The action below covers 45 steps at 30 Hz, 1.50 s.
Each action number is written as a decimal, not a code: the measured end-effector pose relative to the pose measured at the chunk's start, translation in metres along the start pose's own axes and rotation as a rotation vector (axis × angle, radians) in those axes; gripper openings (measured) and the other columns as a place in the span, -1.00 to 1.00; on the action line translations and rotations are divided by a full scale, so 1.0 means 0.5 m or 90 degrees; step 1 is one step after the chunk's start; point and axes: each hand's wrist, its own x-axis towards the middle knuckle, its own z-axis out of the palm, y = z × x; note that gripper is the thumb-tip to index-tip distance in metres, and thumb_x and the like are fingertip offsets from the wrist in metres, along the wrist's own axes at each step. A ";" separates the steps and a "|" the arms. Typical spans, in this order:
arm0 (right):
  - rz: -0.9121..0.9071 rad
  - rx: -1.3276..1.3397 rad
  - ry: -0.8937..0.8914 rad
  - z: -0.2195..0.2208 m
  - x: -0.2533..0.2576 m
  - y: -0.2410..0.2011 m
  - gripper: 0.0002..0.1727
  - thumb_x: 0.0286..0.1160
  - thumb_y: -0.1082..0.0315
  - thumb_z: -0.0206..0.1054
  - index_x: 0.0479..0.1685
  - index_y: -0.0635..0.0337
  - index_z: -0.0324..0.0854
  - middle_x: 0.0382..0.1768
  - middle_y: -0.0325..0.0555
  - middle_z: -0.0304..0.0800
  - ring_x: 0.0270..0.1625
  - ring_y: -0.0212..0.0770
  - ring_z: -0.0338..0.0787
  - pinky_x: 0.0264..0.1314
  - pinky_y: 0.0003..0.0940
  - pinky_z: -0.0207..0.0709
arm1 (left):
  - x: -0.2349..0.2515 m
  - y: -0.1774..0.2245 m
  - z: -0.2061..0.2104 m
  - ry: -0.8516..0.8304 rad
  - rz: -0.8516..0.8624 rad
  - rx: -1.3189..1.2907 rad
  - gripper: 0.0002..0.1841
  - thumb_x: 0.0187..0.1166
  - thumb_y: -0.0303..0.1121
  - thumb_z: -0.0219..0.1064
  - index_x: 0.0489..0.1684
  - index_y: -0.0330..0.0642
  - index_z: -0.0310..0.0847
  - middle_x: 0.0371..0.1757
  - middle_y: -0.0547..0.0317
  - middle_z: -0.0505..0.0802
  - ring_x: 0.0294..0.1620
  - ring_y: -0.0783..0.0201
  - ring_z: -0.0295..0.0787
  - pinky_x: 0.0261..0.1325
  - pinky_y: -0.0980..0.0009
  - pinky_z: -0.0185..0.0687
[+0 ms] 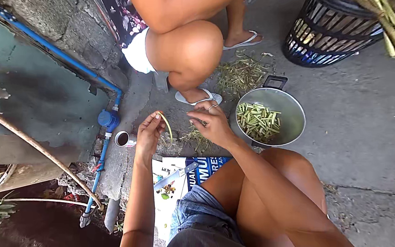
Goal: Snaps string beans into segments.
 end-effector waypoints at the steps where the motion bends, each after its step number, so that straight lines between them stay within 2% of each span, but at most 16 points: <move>1: -0.065 0.014 0.015 -0.002 -0.001 -0.009 -0.79 0.47 0.34 0.45 0.00 0.07 0.92 0.03 0.06 0.79 0.19 0.07 0.70 0.25 -0.05 0.60 | 0.003 -0.002 0.004 -0.012 -0.027 0.021 -0.72 0.84 -0.43 -0.01 0.04 -0.16 0.70 -0.27 0.30 0.80 -0.44 0.55 0.63 -0.32 0.66 0.60; 6: -0.254 -0.033 -0.007 0.002 -0.006 -0.036 -0.76 0.49 0.35 0.42 0.02 -0.11 0.93 -0.01 0.02 0.82 0.18 0.05 0.73 0.24 -0.11 0.61 | 0.015 -0.013 0.020 -0.082 -0.130 0.072 -0.74 0.79 -0.46 0.06 -0.05 -0.19 0.75 -0.42 0.34 0.76 -0.56 0.59 0.54 -0.45 0.70 0.51; 9: -0.294 -0.060 -0.024 0.003 -0.004 -0.044 -0.80 0.50 0.37 0.40 -0.09 -0.07 0.94 -0.01 -0.01 0.83 0.15 0.04 0.73 0.21 -0.14 0.58 | 0.014 -0.012 0.033 -0.108 -0.176 0.094 -0.71 0.77 -0.51 0.03 -0.14 -0.20 0.75 -0.52 0.36 0.75 -0.62 0.61 0.55 -0.50 0.70 0.52; 11: -0.297 -0.059 -0.035 0.001 -0.003 -0.047 -0.81 0.49 0.41 0.39 -0.17 -0.01 0.94 -0.03 -0.02 0.85 0.14 0.03 0.74 0.18 -0.16 0.60 | 0.012 -0.011 0.034 -0.125 -0.182 0.142 -0.74 0.77 -0.51 0.06 -0.11 -0.20 0.75 -0.47 0.36 0.77 -0.58 0.61 0.57 -0.48 0.70 0.53; 13: -0.266 -0.071 -0.059 -0.004 -0.003 -0.049 -0.81 0.46 0.45 0.37 -0.19 0.06 0.93 -0.04 -0.01 0.85 0.14 0.04 0.74 0.18 -0.16 0.60 | 0.006 -0.006 0.031 -0.132 -0.145 0.231 -0.78 0.80 -0.44 0.14 0.07 -0.19 0.74 -0.30 0.35 0.83 -0.47 0.62 0.62 -0.39 0.70 0.55; 15: -0.218 -0.100 -0.099 -0.012 -0.003 -0.047 -0.81 0.41 0.49 0.37 -0.21 0.11 0.91 -0.09 0.00 0.84 0.11 0.08 0.74 0.14 -0.11 0.60 | -0.005 0.000 0.023 -0.135 -0.064 0.347 -0.77 0.78 -0.37 0.21 0.22 -0.22 0.70 -0.18 0.31 0.83 -0.41 0.62 0.58 -0.35 0.69 0.46; 18: -0.165 -0.134 -0.154 -0.019 -0.004 -0.037 -0.81 0.38 0.53 0.35 -0.23 0.15 0.89 -0.17 0.02 0.82 0.08 0.12 0.73 0.09 -0.04 0.58 | -0.029 0.006 0.019 -0.147 0.057 0.518 -0.80 0.59 -0.34 0.45 0.05 -0.20 0.81 -0.19 0.28 0.88 -0.31 0.52 0.72 -0.20 0.52 0.64; 20: -0.150 -0.153 -0.173 -0.020 -0.004 -0.035 -0.82 0.36 0.54 0.36 -0.27 0.17 0.88 -0.21 0.02 0.81 0.07 0.13 0.72 0.08 -0.02 0.56 | -0.045 0.001 0.028 -0.149 0.109 0.623 -0.83 0.49 -0.33 0.54 -0.05 -0.14 0.87 -0.19 0.24 0.88 -0.32 0.45 0.75 -0.22 0.44 0.70; 23: -0.119 -0.179 -0.205 -0.020 -0.004 -0.043 -0.86 0.38 0.49 0.40 -0.26 0.16 0.89 -0.20 0.03 0.82 0.15 0.17 0.72 0.14 0.01 0.55 | -0.059 -0.005 0.046 -0.125 0.172 0.741 -0.88 0.50 -0.38 0.51 -0.12 -0.13 0.91 -0.22 0.19 0.88 -0.35 0.39 0.77 -0.22 0.37 0.71; 26: -0.104 -0.184 -0.206 -0.015 -0.007 -0.043 -0.84 0.43 0.41 0.43 -0.13 0.13 0.90 -0.22 0.03 0.79 0.09 0.16 0.70 0.10 0.01 0.53 | -0.058 -0.011 0.055 -0.115 0.202 0.804 -0.89 0.53 -0.42 0.48 -0.15 -0.18 0.91 -0.21 0.10 0.90 -0.29 0.26 0.85 -0.14 0.23 0.78; 28: -0.110 -0.177 -0.198 -0.012 -0.008 -0.040 -0.85 0.44 0.36 0.44 -0.13 0.11 0.90 -0.23 0.00 0.80 0.05 0.13 0.71 0.08 -0.02 0.53 | -0.054 -0.015 0.058 -0.120 0.209 0.824 -0.89 0.52 -0.44 0.47 -0.17 -0.20 0.91 -0.22 0.07 0.90 -0.28 0.21 0.85 -0.13 0.18 0.78; 31: -0.122 -0.160 -0.190 -0.007 -0.008 -0.038 -0.90 0.44 0.40 0.44 -0.29 0.17 0.87 -0.26 0.01 0.79 0.00 0.11 0.71 0.06 -0.07 0.56 | -0.050 -0.017 0.061 -0.125 0.224 0.839 -0.91 0.51 -0.44 0.46 -0.20 -0.21 0.91 -0.24 0.07 0.89 -0.31 0.21 0.83 -0.17 0.18 0.76; 35: -0.102 -0.137 -0.216 -0.010 -0.007 -0.042 -0.90 0.46 0.47 0.42 -0.24 0.30 0.84 -0.21 0.10 0.78 0.00 0.15 0.76 0.05 -0.07 0.68 | -0.045 -0.018 0.066 -0.130 0.240 0.852 -0.91 0.52 -0.46 0.44 -0.22 -0.21 0.90 -0.26 0.07 0.89 -0.34 0.20 0.82 -0.20 0.16 0.73; 39: -0.049 -0.077 -0.215 -0.010 -0.003 -0.040 -0.89 0.46 0.52 0.39 -0.19 0.37 0.81 -0.19 0.16 0.75 -0.03 0.14 0.78 0.04 -0.06 0.69 | -0.039 -0.019 0.070 -0.125 0.238 0.832 -0.89 0.55 -0.43 0.43 -0.19 -0.21 0.90 -0.26 0.08 0.88 -0.35 0.23 0.80 -0.21 0.20 0.71; 41: 0.016 0.023 -0.186 -0.012 0.001 -0.034 -0.88 0.49 0.52 0.36 -0.19 0.35 0.81 -0.19 0.11 0.75 -0.09 0.02 0.78 0.05 -0.11 0.69 | -0.035 -0.021 0.066 -0.110 0.234 0.785 -0.88 0.57 -0.40 0.43 -0.16 -0.19 0.89 -0.26 0.13 0.87 -0.36 0.32 0.77 -0.22 0.30 0.70; 45: 0.188 0.219 -0.130 -0.021 0.012 -0.033 -0.91 0.54 0.50 0.38 -0.19 0.30 0.80 -0.22 -0.03 0.74 -0.31 -0.32 0.68 -0.19 -0.43 0.62 | -0.027 -0.041 0.068 -0.057 0.246 0.652 -0.88 0.59 -0.39 0.41 -0.13 -0.18 0.88 -0.23 0.21 0.86 -0.35 0.51 0.75 -0.21 0.53 0.69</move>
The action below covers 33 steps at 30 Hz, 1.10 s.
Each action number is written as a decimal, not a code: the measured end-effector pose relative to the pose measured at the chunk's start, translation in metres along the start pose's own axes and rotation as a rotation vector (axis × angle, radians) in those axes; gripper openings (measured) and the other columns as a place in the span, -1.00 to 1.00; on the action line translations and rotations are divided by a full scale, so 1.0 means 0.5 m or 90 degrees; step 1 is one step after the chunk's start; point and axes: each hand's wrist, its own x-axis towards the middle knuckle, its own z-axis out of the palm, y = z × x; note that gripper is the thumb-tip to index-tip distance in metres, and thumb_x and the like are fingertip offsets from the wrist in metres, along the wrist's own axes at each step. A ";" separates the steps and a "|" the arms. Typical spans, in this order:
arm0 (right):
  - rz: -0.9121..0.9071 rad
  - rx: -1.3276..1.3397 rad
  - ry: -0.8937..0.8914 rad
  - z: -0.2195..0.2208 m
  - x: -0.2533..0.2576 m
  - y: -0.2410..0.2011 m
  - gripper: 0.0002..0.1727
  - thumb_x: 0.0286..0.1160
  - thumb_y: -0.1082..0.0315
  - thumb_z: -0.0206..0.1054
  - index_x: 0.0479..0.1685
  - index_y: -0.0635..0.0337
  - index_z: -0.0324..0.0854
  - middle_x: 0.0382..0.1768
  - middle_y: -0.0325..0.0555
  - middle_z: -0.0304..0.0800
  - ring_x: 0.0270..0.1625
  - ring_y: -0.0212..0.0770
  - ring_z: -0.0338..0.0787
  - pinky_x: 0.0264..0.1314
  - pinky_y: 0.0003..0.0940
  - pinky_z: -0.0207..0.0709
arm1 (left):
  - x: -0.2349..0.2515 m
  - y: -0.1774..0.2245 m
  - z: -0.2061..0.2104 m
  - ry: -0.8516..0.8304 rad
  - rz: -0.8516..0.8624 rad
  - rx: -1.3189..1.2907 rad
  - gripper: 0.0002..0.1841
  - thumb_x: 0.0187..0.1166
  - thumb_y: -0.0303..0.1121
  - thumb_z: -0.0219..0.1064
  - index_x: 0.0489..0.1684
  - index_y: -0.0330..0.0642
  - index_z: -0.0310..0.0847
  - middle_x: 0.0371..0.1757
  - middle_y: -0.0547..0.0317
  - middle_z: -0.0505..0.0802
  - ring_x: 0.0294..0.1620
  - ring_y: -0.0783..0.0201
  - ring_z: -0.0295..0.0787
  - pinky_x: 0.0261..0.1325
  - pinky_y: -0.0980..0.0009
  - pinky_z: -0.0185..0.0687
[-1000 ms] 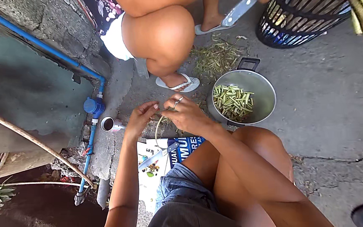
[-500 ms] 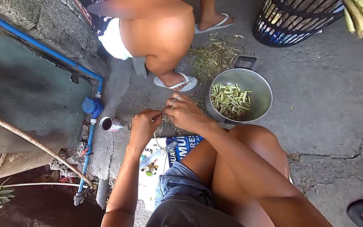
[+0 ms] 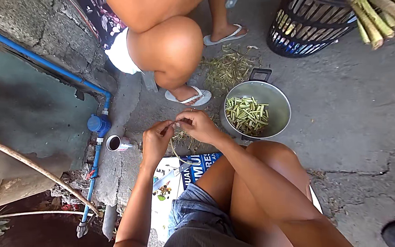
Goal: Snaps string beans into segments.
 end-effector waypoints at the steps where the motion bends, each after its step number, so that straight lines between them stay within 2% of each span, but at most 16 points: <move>1: 0.040 0.063 0.009 -0.003 -0.001 0.003 -0.91 0.56 0.49 0.38 -0.16 0.30 0.79 -0.22 -0.07 0.74 -0.32 -0.37 0.65 -0.22 -0.46 0.59 | 0.001 0.001 0.011 0.021 -0.006 -0.034 -0.87 0.59 -0.40 0.41 -0.11 -0.20 0.87 -0.22 0.21 0.86 -0.35 0.54 0.74 -0.21 0.57 0.68; 3: 0.114 0.210 0.032 0.005 0.003 0.004 -0.91 0.57 0.51 0.36 -0.12 0.30 0.77 -0.26 -0.14 0.74 -0.37 -0.44 0.62 -0.27 -0.52 0.55 | 0.000 0.001 0.023 0.068 -0.010 -0.079 -0.86 0.60 -0.41 0.41 -0.09 -0.23 0.87 -0.20 0.19 0.86 -0.33 0.55 0.74 -0.20 0.59 0.69; 5: 0.197 0.340 0.068 0.016 0.007 -0.006 -0.93 0.57 0.55 0.35 -0.15 0.32 0.74 -0.39 -0.20 0.70 -0.45 -0.46 0.58 -0.32 -0.55 0.53 | 0.000 0.004 0.031 0.101 -0.001 -0.096 -0.85 0.61 -0.39 0.40 -0.07 -0.22 0.87 -0.17 0.19 0.87 -0.30 0.55 0.77 -0.16 0.60 0.72; 8: 0.292 0.490 0.121 0.018 0.008 -0.016 -0.91 0.59 0.60 0.31 -0.19 0.33 0.72 -0.41 -0.21 0.72 -0.43 -0.43 0.64 -0.22 -0.53 0.61 | 0.007 0.010 0.044 0.116 0.014 -0.100 -0.85 0.61 -0.39 0.39 -0.08 -0.23 0.86 -0.20 0.22 0.87 -0.31 0.59 0.75 -0.17 0.64 0.69; 11: 0.341 0.615 0.168 0.018 0.016 -0.014 -0.87 0.62 0.62 0.26 -0.19 0.29 0.71 -0.43 -0.23 0.74 -0.42 -0.42 0.70 -0.16 -0.51 0.67 | 0.000 0.005 0.044 0.087 0.024 -0.069 -0.84 0.60 -0.38 0.38 -0.12 -0.24 0.87 -0.20 0.18 0.87 -0.31 0.58 0.75 -0.17 0.64 0.69; 16: 0.351 0.686 0.267 -0.021 0.024 -0.003 -0.87 0.64 0.57 0.26 -0.17 0.23 0.70 -0.39 -0.22 0.74 -0.44 -0.44 0.69 -0.25 -0.58 0.66 | -0.031 0.008 0.028 -0.013 0.062 0.011 -0.78 0.65 -0.32 0.32 -0.10 -0.21 0.90 -0.17 0.13 0.90 -0.29 0.53 0.78 -0.14 0.62 0.69; 18: 0.319 0.670 0.285 -0.042 0.025 0.005 -0.87 0.66 0.56 0.25 -0.14 0.19 0.70 -0.32 -0.23 0.78 -0.39 -0.44 0.72 -0.21 -0.57 0.67 | -0.042 0.005 0.015 -0.058 0.065 0.044 -0.78 0.64 -0.32 0.32 -0.10 -0.20 0.90 -0.18 0.11 0.89 -0.29 0.47 0.78 -0.14 0.59 0.68; 21: 0.254 0.623 0.303 -0.073 0.024 0.017 -0.83 0.67 0.56 0.23 -0.13 0.15 0.72 -0.30 -0.28 0.79 -0.36 -0.47 0.73 -0.17 -0.57 0.69 | -0.048 -0.001 -0.007 -0.130 0.016 0.111 -0.77 0.66 -0.32 0.30 -0.07 -0.20 0.89 -0.17 0.06 0.88 -0.25 0.32 0.81 -0.08 0.42 0.72; 24: 0.208 0.568 0.278 -0.107 0.024 0.018 -0.82 0.65 0.60 0.22 -0.13 0.19 0.71 -0.33 -0.28 0.78 -0.34 -0.46 0.75 -0.14 -0.55 0.71 | -0.040 -0.018 -0.019 -0.136 -0.028 0.157 -0.75 0.67 -0.32 0.29 -0.03 -0.23 0.88 -0.15 -0.01 0.89 -0.22 0.20 0.83 -0.03 0.25 0.72; 26: 0.182 0.471 0.230 -0.135 0.019 0.021 -0.84 0.63 0.60 0.22 -0.09 0.23 0.70 -0.35 -0.28 0.78 -0.34 -0.46 0.74 -0.14 -0.53 0.71 | -0.035 -0.025 -0.021 -0.111 -0.038 0.154 -0.75 0.68 -0.30 0.29 -0.03 -0.22 0.88 -0.15 0.01 0.89 -0.23 0.25 0.82 -0.05 0.31 0.72; 28: 0.166 0.287 0.200 -0.171 0.010 0.026 -0.87 0.60 0.55 0.28 -0.04 0.26 0.71 -0.30 -0.25 0.77 -0.33 -0.45 0.73 -0.15 -0.49 0.68 | -0.032 -0.024 -0.021 -0.092 -0.044 0.140 -0.75 0.67 -0.28 0.30 -0.04 -0.19 0.88 -0.16 0.07 0.88 -0.26 0.35 0.79 -0.10 0.42 0.69; 31: 0.217 0.011 0.206 -0.231 -0.007 0.042 -0.82 0.59 0.49 0.28 0.05 0.33 0.70 -0.11 0.02 0.78 -0.21 -0.23 0.74 -0.09 -0.21 0.65 | -0.026 -0.019 -0.018 -0.079 -0.045 0.122 -0.75 0.68 -0.27 0.30 -0.03 -0.18 0.88 -0.17 0.12 0.88 -0.29 0.43 0.77 -0.13 0.49 0.67; 32: 0.246 -0.018 0.225 -0.246 -0.010 0.051 -0.82 0.58 0.49 0.28 0.04 0.33 0.69 -0.11 0.05 0.79 -0.21 -0.22 0.74 -0.09 -0.18 0.63 | -0.024 -0.018 -0.016 -0.075 -0.041 0.120 -0.75 0.68 -0.26 0.30 -0.04 -0.17 0.88 -0.19 0.14 0.88 -0.30 0.44 0.76 -0.14 0.51 0.66; 33: 0.272 -0.008 0.249 -0.257 -0.014 0.057 -0.84 0.59 0.50 0.27 0.02 0.33 0.67 -0.16 0.00 0.78 -0.26 -0.28 0.70 -0.13 -0.26 0.59 | -0.023 -0.019 -0.013 -0.073 -0.035 0.118 -0.75 0.68 -0.26 0.30 -0.04 -0.17 0.88 -0.21 0.15 0.88 -0.32 0.45 0.75 -0.16 0.52 0.65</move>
